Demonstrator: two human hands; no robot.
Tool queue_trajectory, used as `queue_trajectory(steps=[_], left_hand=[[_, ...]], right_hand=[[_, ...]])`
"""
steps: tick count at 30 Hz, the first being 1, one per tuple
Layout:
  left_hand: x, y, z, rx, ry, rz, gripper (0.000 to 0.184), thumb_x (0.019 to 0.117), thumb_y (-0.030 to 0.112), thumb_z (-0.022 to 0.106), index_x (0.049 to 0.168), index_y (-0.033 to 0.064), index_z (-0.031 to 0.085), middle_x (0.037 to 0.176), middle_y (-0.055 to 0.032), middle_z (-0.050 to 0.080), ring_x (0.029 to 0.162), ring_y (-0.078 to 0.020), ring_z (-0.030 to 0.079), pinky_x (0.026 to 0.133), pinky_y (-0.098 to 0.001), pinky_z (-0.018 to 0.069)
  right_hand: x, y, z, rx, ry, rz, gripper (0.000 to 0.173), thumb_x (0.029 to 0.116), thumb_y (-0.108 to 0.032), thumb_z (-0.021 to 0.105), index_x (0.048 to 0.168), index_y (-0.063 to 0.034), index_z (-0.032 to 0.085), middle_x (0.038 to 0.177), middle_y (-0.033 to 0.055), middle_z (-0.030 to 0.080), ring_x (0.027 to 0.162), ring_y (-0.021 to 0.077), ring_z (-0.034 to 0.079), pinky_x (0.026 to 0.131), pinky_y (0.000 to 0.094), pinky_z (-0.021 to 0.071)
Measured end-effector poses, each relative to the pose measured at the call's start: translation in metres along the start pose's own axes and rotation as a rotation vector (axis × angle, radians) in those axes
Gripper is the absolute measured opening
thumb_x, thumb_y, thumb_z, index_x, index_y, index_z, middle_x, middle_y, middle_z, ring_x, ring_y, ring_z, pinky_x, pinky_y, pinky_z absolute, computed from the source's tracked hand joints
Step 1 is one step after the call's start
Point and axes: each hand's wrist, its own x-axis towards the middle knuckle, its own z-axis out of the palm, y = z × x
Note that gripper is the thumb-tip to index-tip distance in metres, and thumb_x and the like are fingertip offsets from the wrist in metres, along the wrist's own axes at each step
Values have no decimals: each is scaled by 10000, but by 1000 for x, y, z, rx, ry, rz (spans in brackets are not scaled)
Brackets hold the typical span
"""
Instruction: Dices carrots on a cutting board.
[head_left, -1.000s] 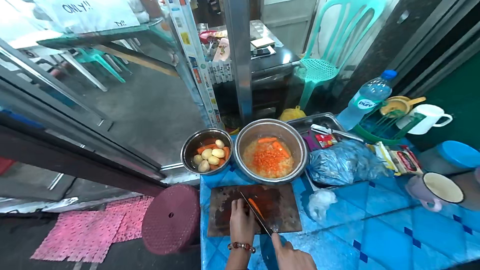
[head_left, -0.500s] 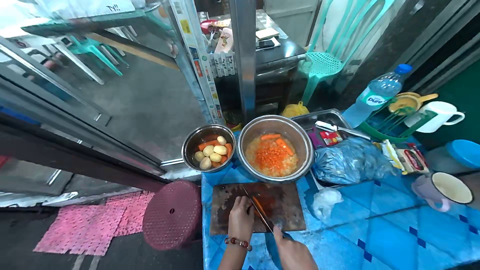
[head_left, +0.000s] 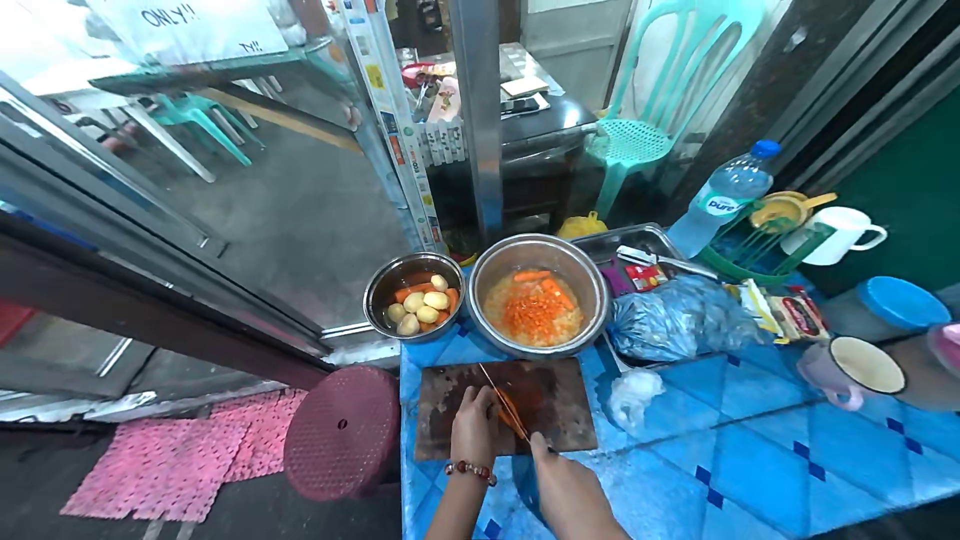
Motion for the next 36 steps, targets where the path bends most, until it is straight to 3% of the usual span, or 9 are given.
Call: queue_trajectory(steps=[4, 8, 16, 20, 24, 27, 33, 36], left_hand=[[2, 0, -4, -37, 10, 3, 187, 1002, 129, 624, 1134, 59, 736, 1210, -124, 696, 1086, -238, 696, 988, -390, 552], [2, 0, -3, -20, 11, -28, 178, 994, 123, 621, 1106, 46, 737, 1194, -120, 702, 1082, -235, 697, 982, -389, 552], [1, 9, -5, 28, -30, -111, 256, 988, 147, 619, 1208, 53, 711, 1274, -113, 670, 1087, -242, 699, 973, -411, 564], [-1, 6, -3, -4, -9, -96, 254, 992, 164, 627, 1194, 41, 718, 1251, -121, 679, 1075, -239, 702, 973, -400, 565], [-3, -4, 2, -51, 57, -46, 175, 967, 134, 639, 1056, 16, 732, 1131, -124, 699, 951, -230, 706, 887, -390, 582], [-2, -5, 4, -65, 83, -15, 154, 971, 125, 631, 1017, 19, 733, 1106, -118, 700, 929, -216, 704, 868, -376, 584], [-2, -6, 9, -71, 99, 4, 156, 981, 115, 630, 1046, 30, 744, 1141, -123, 703, 982, -211, 713, 901, -361, 586], [-2, 0, 5, -34, 76, -20, 167, 996, 110, 599, 1054, 24, 730, 1183, -136, 675, 1019, -233, 699, 921, -368, 579]], right_hand=[[-10, 11, -4, -4, -1, -21, 463, 1040, -62, 479, 1497, -103, 415, 1052, 223, 742, 1021, 437, 735, 841, 580, 585], [-9, 12, -7, 32, -2, -27, 390, 1111, -218, 405, 1482, -101, 428, 1065, 209, 740, 1042, 420, 730, 868, 571, 579], [-10, 2, 5, -49, 66, -60, 456, 1023, -24, 489, 1474, -68, 439, 1006, 229, 743, 976, 445, 740, 807, 580, 585], [-3, 3, 16, -50, 87, -47, 407, 1051, -40, 453, 1458, -61, 455, 1010, 224, 745, 957, 435, 747, 784, 567, 594], [15, 0, 26, -83, 94, -40, 402, 1067, -37, 426, 1467, -71, 455, 1018, 221, 744, 971, 424, 750, 795, 549, 603], [19, 3, 23, -70, 68, -23, 440, 1055, -33, 447, 1491, -87, 425, 1036, 226, 742, 996, 434, 742, 824, 563, 593], [32, 23, 19, 43, 40, -81, 442, 1132, -277, 350, 1543, -116, 376, 1062, 227, 734, 1028, 435, 730, 868, 593, 579], [22, 15, 17, -16, 50, -63, 426, 1101, -136, 394, 1526, -109, 384, 1054, 227, 739, 1023, 438, 734, 853, 584, 584]])
